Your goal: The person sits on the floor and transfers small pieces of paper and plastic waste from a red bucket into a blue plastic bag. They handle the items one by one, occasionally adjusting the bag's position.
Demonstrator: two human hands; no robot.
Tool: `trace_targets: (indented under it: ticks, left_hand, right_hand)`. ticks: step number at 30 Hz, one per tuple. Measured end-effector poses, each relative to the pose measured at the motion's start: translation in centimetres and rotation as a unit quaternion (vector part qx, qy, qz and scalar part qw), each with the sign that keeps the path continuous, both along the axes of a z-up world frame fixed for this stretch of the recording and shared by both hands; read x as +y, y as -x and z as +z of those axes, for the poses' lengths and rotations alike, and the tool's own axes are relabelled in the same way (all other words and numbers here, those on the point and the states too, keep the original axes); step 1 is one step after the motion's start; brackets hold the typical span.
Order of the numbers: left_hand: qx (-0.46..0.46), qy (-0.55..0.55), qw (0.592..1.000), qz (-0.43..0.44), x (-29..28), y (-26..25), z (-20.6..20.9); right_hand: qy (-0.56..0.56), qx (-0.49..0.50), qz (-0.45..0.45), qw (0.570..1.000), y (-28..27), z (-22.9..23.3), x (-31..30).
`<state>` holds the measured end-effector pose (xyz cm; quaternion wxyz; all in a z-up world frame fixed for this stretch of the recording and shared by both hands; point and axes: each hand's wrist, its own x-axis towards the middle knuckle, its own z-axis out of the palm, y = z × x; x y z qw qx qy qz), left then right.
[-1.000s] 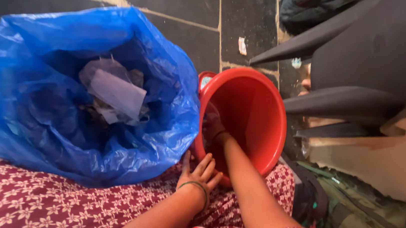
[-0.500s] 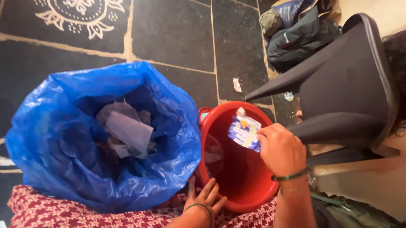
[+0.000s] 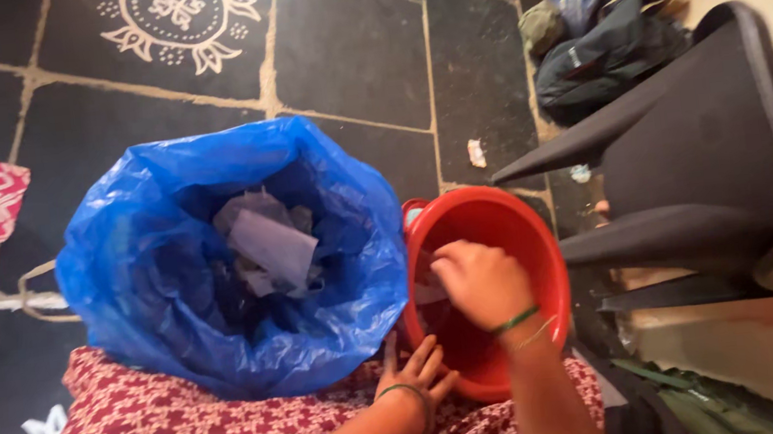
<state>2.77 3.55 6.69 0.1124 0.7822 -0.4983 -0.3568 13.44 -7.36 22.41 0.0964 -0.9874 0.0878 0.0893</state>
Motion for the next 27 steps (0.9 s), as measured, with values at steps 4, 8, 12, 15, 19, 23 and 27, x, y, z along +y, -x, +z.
trace_targets:
  ticks: [4,8,12,15,19,23,27]
  left_hand:
    - [-0.009,0.009,1.0,0.011,-0.3,0.0,-0.3]
    - [-0.018,-0.012,1.0,0.005,0.2,0.2,0.4]
    - [0.025,-0.052,0.998,-0.023,1.0,-0.7,2.6]
    - [0.032,-0.057,0.997,-0.028,1.3,-1.1,3.1]
    - [0.03,-0.059,0.997,-0.033,1.2,-1.0,3.0]
    - [0.043,-0.07,0.996,-0.041,1.3,-1.1,3.3]
    - [0.068,-0.089,0.992,-0.054,1.3,-1.4,3.8]
  right_hand:
    - [0.017,0.034,-0.045,0.998,-1.5,-9.4,-9.5]
    - [0.013,0.135,0.022,0.991,-2.6,-26.8,-18.0]
    - [0.005,0.26,0.152,0.954,-1.9,-37.0,-18.2]
    - [-0.124,0.247,0.005,0.961,-0.7,-40.0,-16.5]
    - [-0.158,0.185,-0.03,0.97,0.9,-42.3,-14.9]
    - [-0.182,0.159,-0.04,0.97,1.8,-42.7,-14.2]
    - [-0.127,0.208,-0.018,0.97,3.2,-42.3,-13.6]
